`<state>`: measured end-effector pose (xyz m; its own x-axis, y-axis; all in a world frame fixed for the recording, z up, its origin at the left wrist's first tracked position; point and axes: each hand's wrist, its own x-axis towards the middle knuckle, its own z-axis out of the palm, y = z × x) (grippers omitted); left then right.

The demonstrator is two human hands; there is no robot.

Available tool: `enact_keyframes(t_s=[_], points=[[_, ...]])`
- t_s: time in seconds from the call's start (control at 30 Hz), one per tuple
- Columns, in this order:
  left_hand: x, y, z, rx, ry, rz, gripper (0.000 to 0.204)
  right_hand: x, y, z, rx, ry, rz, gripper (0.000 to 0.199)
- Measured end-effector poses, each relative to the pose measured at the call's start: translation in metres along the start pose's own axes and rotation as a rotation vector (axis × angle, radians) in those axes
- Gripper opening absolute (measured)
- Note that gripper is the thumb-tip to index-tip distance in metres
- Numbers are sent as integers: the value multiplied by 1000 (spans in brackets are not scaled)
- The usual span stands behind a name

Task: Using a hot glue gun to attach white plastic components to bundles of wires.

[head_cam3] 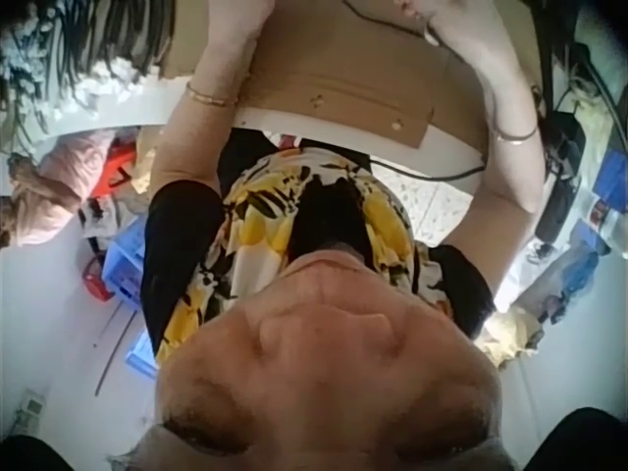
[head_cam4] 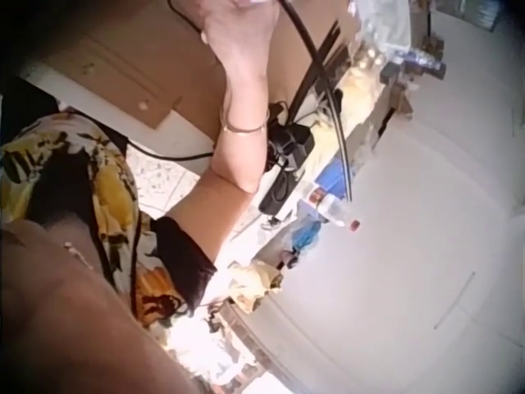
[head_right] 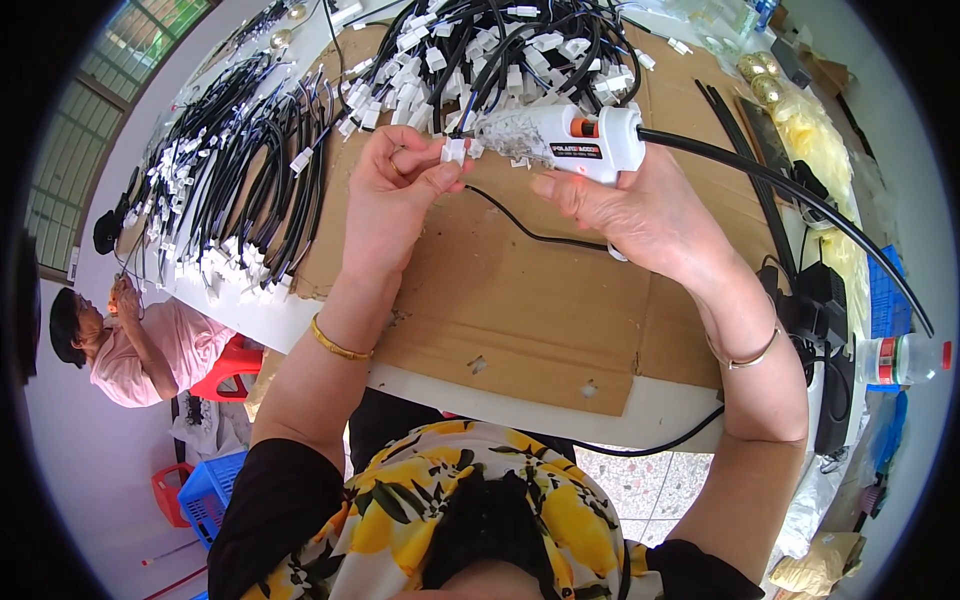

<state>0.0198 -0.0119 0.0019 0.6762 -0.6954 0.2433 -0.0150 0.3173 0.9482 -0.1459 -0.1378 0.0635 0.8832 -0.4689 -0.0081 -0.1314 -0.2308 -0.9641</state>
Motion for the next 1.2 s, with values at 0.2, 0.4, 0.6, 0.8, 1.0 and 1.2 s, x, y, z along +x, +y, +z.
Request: enact_keyframes(t_s=[0.2,0.4,0.6,0.8,1.0,1.2], points=[[-1,0,0,-6,12,11,25,-1,-1,0,3,4,12,26],[-1,-1,0,71,45,37,26,-1,2,-1,-19,-6,21,28],[-2,1,0,86,59,68,29,-1,3,0,-5,-14,16,31],[-2,1,1,182,70,114,31,-2,3,2,6,1,3,32],[-1,-1,1,204,74,127,31,-3,3,3,7,16,-4,36],[-2,0,0,224,79,141,31,-4,2,3,-10,-9,-37,43]])
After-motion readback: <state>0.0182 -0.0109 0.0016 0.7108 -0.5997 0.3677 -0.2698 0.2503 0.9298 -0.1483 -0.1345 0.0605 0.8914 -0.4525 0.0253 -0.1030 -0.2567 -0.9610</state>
